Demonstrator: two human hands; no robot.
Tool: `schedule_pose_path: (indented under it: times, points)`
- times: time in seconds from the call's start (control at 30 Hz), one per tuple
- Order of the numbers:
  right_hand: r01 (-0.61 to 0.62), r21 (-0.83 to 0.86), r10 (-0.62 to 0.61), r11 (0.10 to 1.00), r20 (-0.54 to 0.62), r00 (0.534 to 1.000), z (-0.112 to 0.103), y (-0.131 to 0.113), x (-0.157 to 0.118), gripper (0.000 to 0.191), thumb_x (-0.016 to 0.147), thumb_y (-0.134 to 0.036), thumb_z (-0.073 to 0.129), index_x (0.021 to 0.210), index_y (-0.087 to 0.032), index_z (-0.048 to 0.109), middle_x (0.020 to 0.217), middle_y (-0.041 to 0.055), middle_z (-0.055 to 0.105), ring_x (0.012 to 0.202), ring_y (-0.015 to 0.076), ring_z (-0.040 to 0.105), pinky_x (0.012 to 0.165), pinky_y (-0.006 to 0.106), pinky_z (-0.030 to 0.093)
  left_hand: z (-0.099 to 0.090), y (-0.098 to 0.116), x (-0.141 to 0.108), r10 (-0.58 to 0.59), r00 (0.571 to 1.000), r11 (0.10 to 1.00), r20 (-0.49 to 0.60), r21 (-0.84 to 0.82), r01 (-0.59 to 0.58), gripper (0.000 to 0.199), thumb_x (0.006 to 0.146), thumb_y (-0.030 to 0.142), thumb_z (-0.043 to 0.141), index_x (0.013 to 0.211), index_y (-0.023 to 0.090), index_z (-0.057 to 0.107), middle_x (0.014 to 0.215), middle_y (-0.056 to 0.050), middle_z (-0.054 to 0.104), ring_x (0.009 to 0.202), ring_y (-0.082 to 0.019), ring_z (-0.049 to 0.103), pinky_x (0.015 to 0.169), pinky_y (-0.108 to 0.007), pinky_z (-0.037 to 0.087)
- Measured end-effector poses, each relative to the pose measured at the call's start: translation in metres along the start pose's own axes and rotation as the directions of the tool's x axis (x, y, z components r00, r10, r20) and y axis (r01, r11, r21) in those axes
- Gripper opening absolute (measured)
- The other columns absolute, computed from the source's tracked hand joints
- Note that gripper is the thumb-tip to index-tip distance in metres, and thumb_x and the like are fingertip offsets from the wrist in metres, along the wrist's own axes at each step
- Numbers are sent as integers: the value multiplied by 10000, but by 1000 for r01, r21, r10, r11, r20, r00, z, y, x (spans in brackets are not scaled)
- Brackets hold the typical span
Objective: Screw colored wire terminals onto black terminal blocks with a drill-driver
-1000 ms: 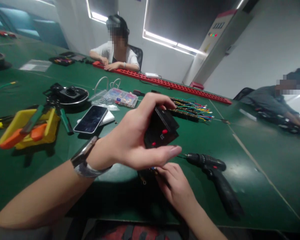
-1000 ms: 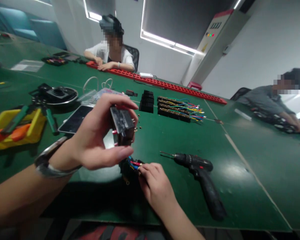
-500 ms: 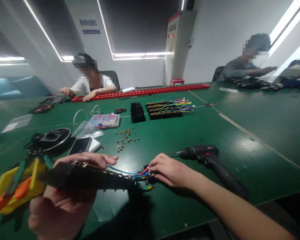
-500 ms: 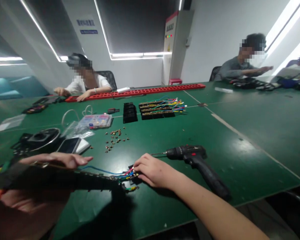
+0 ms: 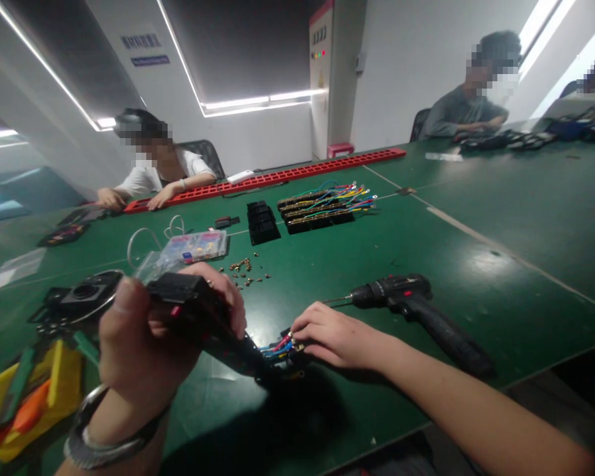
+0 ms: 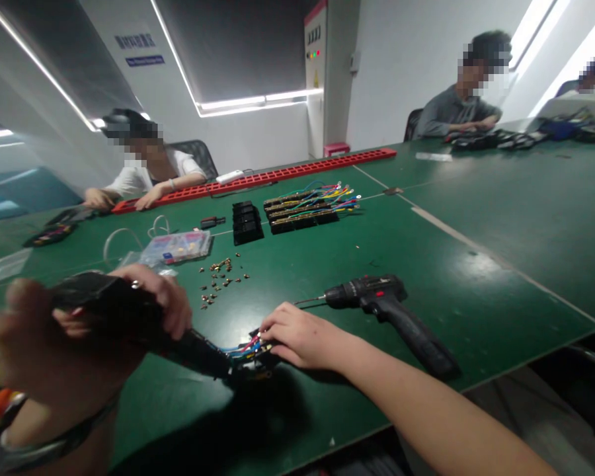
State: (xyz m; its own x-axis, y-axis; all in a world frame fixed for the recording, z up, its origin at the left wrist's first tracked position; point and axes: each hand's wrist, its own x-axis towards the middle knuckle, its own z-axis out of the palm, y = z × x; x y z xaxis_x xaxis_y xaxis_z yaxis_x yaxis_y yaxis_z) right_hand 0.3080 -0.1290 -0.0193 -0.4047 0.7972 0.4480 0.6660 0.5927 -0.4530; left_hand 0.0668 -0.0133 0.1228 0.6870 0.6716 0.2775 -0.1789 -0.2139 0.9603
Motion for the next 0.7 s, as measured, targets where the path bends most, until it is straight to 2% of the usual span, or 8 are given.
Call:
schedule_pose_path:
  times: [0.07,0.13,0.47,0.6,0.7]
  points:
    - [-5,-4,5,1000,-1,1000,0,0,0,280,963,-132,719,1237,-186,694,1247,112,744,1188,236,635,1028,436,580,13,5,9,-16,999,1000,29,-23,17,604,892,774,444,790,233,694,625,-81,668,513,-250,608,447,-398,482]
    - [-14,-9,15,1000,15,1000,0,0,0,280,960,-129,720,1235,-171,693,1253,120,740,1193,241,631,1042,439,570,19,5,12,-36,998,999,54,-31,37,560,871,744,512,777,224,697,610,-79,676,503,-249,611,431,-384,465]
    - [-48,41,47,998,21,999,-2,-2,2,355,949,-115,709,1293,-190,666,1261,110,739,1208,245,635,1052,448,564,28,6,9,-39,999,999,27,-31,39,553,802,771,633,680,238,715,540,-63,649,478,-260,609,358,-371,414]
    - [-31,47,31,998,3,1000,-1,0,0,326,966,-132,698,1285,-198,677,1248,106,738,1191,243,638,1043,449,566,22,2,10,-36,999,998,36,-45,38,538,821,745,609,701,237,739,563,-70,651,495,-261,610,378,-384,430]
    - [-30,40,30,999,5,1000,0,3,-2,266,1003,-163,674,1266,-197,698,1277,113,718,1206,245,621,1045,446,561,6,-4,6,-21,1000,998,13,-50,22,525,834,736,556,754,262,769,619,-83,665,516,-280,599,407,-438,453]
